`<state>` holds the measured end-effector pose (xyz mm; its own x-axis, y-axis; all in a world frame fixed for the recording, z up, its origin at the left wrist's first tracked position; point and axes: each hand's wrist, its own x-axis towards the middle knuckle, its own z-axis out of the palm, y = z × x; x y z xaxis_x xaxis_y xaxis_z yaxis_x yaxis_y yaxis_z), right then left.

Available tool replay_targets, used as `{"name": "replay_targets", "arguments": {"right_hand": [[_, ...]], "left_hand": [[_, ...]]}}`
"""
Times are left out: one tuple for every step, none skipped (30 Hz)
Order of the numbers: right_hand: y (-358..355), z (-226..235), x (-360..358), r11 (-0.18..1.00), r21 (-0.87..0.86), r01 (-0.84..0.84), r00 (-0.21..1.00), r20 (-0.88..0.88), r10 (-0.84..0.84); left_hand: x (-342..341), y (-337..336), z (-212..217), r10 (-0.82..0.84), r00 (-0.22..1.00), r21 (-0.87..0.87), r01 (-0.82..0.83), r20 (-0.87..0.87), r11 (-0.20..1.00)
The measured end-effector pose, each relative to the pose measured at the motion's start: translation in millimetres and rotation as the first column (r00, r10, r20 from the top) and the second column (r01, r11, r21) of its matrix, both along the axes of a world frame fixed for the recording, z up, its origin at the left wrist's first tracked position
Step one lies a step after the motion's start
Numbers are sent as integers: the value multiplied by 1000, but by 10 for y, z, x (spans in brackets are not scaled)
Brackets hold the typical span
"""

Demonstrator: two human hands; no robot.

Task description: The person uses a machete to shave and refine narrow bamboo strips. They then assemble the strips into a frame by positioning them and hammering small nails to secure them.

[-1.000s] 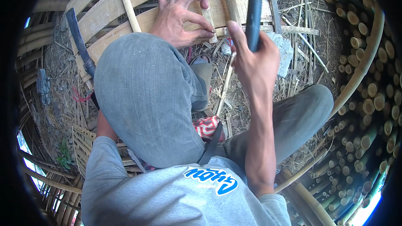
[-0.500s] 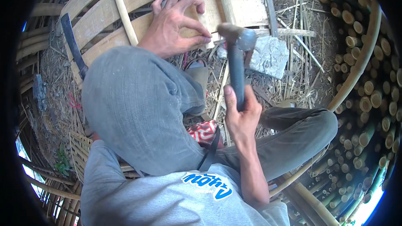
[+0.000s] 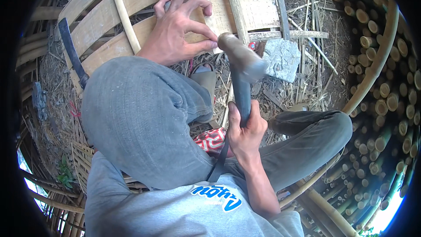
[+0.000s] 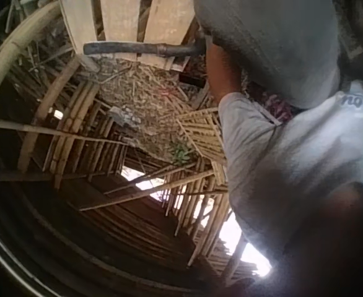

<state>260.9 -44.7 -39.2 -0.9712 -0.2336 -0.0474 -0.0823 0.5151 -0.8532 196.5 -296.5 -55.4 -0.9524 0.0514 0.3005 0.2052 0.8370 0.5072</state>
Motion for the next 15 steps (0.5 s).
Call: {"name": "replay_targets", "arguments": {"right_hand": [[-7, 25, -27, 993, 115, -41, 999, 19, 39], [17, 37, -65, 964, 248, -95, 993, 98, 72], [-5, 55, -60, 981, 186, -53, 995, 87, 38], [-19, 68, -50, 992, 124, -9, 997, 80, -1], [-9, 84, -45, 998, 68, 17, 999, 40, -20], [0, 103, -46, 999, 12, 41, 999, 2, -41], [-1, 141, -58, 999, 12, 42, 999, -3, -42], [-6, 123, -51, 999, 11, 43, 999, 0, -43], [-13, 90, -39, 999, 48, 21, 1000, 17, -21], [-15, 72, -50, 996, 84, -1, 1000, 27, -1], [13, 78, -83, 966, 250, -66, 996, 76, 49], [11, 80, -78, 972, 227, -63, 997, 55, 52], [1, 108, -68, 984, 172, -48, 999, 20, 45], [-12, 142, -68, 993, 115, -34, 999, -13, 36], [-20, 155, -78, 993, 110, -33, 999, -14, 35]], "left_hand": [[11, -7, -12, 10, 1000, -11, -10, 16, 1000], [20, -14, -14, 21, 999, -22, -20, 31, 1000], [32, -18, -2, 23, 999, -23, -22, 27, 999], [40, -9, 2, 17, 999, -16, -17, 39, 1000], [40, -5, 5, 12, 999, -9, -11, 52, 1000], [18, -10, 11, 11, 999, -9, -10, 49, 1000], [3, -14, 20, 8, 999, -4, -8, 35, 1000], [-1, -15, 29, 5, 1000, 2, -5, 21, 1000], [18, -17, 21, 5, 1000, 0, -5, 24, 1000], [19, -21, 3, 13, 1000, -2, -13, 28, 1000], [13, -21, -3, 21, 999, -4, -21, 32, 1000], [5, -12, 3, 21, 999, -6, -21, 27, 1000], [5, 1, 18, 15, 999, -6, -15, 39, 1000], [-4, 14, 30, 9, 999, -7, -9, 51, 1000], [-40, 26, 29, 7, 998, -25, -5, 57, 1000]]}}
